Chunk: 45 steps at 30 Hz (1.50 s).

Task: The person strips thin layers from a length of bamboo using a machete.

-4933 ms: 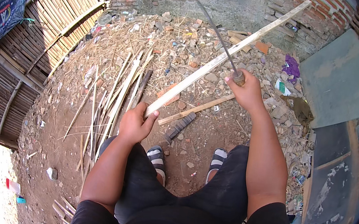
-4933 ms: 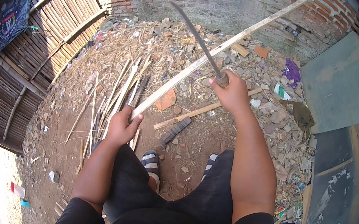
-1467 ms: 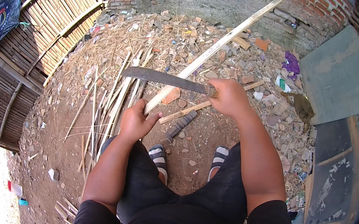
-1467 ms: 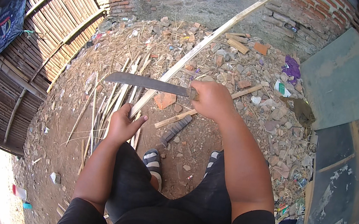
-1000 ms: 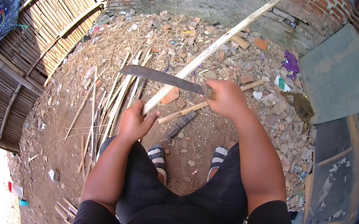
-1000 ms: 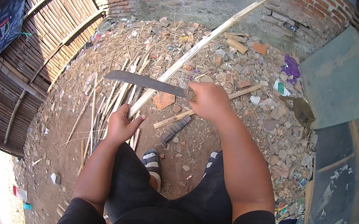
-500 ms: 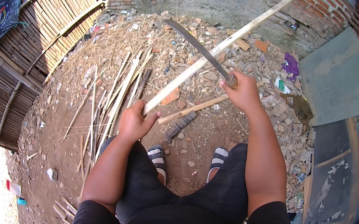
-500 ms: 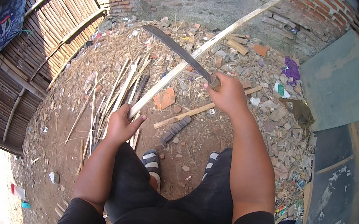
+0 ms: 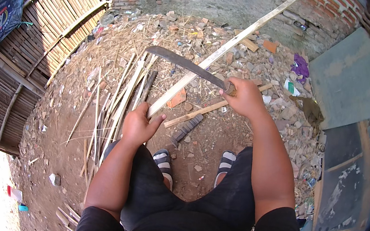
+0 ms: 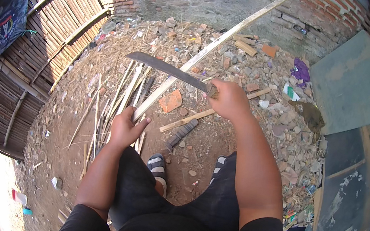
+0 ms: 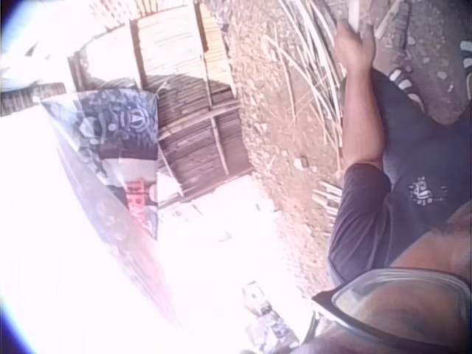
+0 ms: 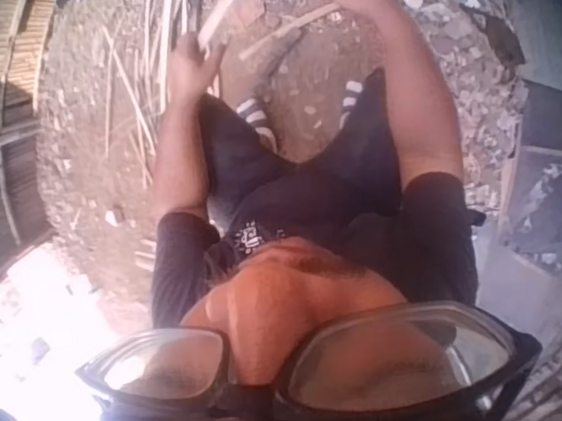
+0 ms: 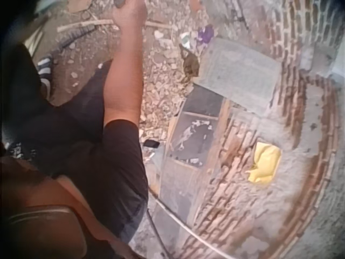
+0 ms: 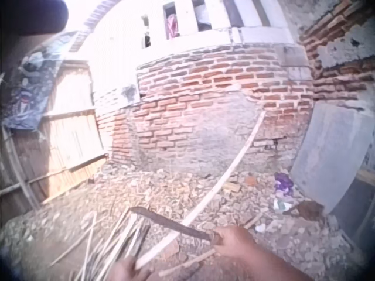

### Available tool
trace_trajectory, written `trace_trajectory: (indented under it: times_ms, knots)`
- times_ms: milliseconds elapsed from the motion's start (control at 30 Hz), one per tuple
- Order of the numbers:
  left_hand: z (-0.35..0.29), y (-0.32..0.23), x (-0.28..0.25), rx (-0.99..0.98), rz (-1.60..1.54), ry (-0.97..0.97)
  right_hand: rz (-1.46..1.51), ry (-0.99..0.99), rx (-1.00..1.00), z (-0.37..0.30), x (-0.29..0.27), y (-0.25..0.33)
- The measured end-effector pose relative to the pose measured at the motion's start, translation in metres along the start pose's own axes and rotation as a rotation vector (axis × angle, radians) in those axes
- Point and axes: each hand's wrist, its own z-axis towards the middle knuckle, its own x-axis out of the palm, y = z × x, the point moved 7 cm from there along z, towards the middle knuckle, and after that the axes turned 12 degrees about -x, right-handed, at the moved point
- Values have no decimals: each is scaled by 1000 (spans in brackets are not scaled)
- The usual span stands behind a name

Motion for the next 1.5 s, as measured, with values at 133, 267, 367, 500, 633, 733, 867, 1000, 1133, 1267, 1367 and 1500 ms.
trace_trajectory:
  times_ms: [133,267,367,500,633,733,867,1000,1133,1267,1367,1500]
  knots:
    - [0,-3,0,-23,-3,18,23,-203,75,-7,-15,-30]
    - [0,-3,2,-7,-15,5,65,-180,16,-7,-16,-13]
    - [0,-5,0,-43,13,31,56,31,6,-1,-1,10]
    - [3,-3,4,-45,61,35,-35,190,-172,-1,34,27]
    - [2,0,2,10,-14,-13,-100,178,-267,-2,33,46]
    - [2,-2,1,-40,45,31,-62,106,-181,0,16,32]
    - [3,0,0,-51,71,25,11,-86,70,-2,-15,-9]
    - [2,-5,1,-28,49,13,36,-230,88,-7,-18,-32]
    - [2,-1,2,-56,21,25,43,-58,85,-3,-13,-7]
    - [1,-2,2,-8,-41,3,37,7,-84,-1,8,16]
    - [1,-4,1,-2,-39,1,-38,147,-143,-1,27,28]
    - [0,-1,0,-6,-62,-6,-50,123,-184,-1,30,33]
